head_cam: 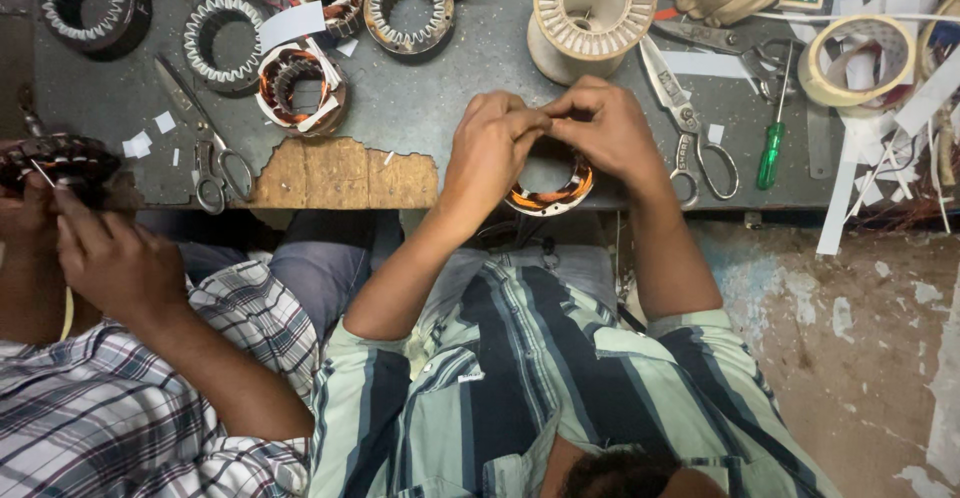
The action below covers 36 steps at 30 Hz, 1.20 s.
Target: The person wraps a copper-wound stator with tape, then uses scissors to cut small pieces of white paper and places them into the stator slots. They later cut a long strip from a white sheet and continue handling the stator and other components on the table.
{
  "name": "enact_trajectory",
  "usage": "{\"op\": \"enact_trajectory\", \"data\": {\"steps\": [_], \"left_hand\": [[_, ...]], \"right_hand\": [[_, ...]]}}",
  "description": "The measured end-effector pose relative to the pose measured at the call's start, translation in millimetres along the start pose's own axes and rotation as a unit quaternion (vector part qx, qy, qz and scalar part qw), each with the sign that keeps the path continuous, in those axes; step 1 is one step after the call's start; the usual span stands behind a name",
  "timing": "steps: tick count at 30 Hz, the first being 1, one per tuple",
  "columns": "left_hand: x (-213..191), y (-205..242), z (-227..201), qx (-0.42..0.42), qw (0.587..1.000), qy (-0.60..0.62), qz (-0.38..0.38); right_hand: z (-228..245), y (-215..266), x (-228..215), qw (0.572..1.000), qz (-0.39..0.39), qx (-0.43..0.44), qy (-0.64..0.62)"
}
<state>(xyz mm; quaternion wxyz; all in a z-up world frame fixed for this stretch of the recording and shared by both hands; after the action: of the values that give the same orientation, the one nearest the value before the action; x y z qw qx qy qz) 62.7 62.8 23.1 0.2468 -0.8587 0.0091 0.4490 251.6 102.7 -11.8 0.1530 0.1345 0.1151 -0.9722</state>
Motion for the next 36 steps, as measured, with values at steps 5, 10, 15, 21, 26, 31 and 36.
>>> {"op": "enact_trajectory", "data": {"steps": [5, 10, 15, 21, 26, 31, 36], "left_hand": [[2, 3, 0, -0.019, 1.000, -0.012, -0.018], [-3, 12, -6, 0.041, 0.988, -0.130, -0.071], [6, 14, -5, 0.072, 0.970, -0.232, 0.010], [8, 5, -6, 0.116, 0.959, -0.257, 0.031], [-10, 11, 7, 0.064, 0.991, -0.101, 0.065], [-34, 36, 40, -0.071, 0.990, 0.055, -0.105], [-18, 70, 56, -0.168, 0.966, 0.154, -0.117]], "right_hand": [[13, 3, -7, 0.995, 0.058, -0.076, 0.032], [20, 4, -3, 0.997, 0.020, -0.059, 0.044], [17, 6, 1, 0.994, 0.014, -0.089, 0.067], [17, 8, 6, 0.989, -0.023, -0.109, 0.103], [41, 16, -1, 0.985, 0.009, -0.122, 0.121], [78, 59, 6, 0.926, 0.120, -0.266, 0.240], [59, 74, 44, 0.844, 0.134, -0.234, 0.463]]}}
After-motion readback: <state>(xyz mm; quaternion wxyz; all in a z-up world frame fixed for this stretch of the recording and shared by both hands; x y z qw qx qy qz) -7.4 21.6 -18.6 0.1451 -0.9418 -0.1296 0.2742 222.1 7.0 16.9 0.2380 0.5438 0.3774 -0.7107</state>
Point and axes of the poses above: each hand's wrist, its own y-axis away from the middle knuckle, its own x-axis out of the palm, z = x × y, the point moved 2 cm from there along -y, towards the middle knuckle, and after that the axes turned 14 degrees about -y, right-handed, at the moved point
